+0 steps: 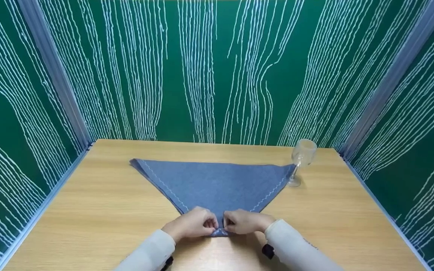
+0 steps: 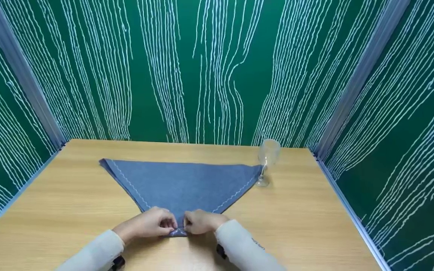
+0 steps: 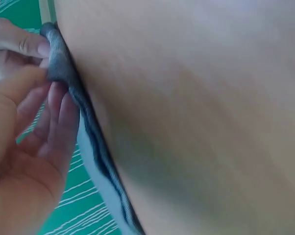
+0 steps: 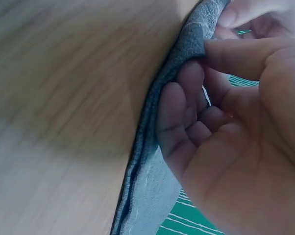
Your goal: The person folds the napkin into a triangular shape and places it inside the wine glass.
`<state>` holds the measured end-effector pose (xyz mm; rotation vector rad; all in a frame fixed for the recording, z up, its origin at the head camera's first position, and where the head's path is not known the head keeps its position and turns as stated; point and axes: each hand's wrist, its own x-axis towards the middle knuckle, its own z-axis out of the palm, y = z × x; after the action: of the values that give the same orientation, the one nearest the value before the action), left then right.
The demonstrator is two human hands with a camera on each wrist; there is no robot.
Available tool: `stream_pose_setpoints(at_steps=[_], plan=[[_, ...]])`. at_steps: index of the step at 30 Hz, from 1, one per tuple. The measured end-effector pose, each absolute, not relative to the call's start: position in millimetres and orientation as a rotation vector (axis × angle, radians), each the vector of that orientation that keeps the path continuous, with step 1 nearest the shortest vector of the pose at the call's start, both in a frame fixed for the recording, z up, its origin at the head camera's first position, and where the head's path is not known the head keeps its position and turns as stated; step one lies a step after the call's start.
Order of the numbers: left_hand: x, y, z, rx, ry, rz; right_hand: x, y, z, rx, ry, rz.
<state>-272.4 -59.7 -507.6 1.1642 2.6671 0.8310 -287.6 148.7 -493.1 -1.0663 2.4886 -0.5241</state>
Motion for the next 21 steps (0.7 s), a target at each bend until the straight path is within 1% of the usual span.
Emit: stream_pose_setpoints(at_steps=[6,12,21], plan=[[-268,-61,-494,1.339,2.69,0.58,-289,151,-495,-1.023,2.474,-0.54],[-265,-60,-492,1.512,2.768,0.335,-290,151,-496,-1.04,2.476,-0.536],[-264,-56,-494,1.641,2.886,0.146,-290,152,-495,-1.075,2.449,-0.605]])
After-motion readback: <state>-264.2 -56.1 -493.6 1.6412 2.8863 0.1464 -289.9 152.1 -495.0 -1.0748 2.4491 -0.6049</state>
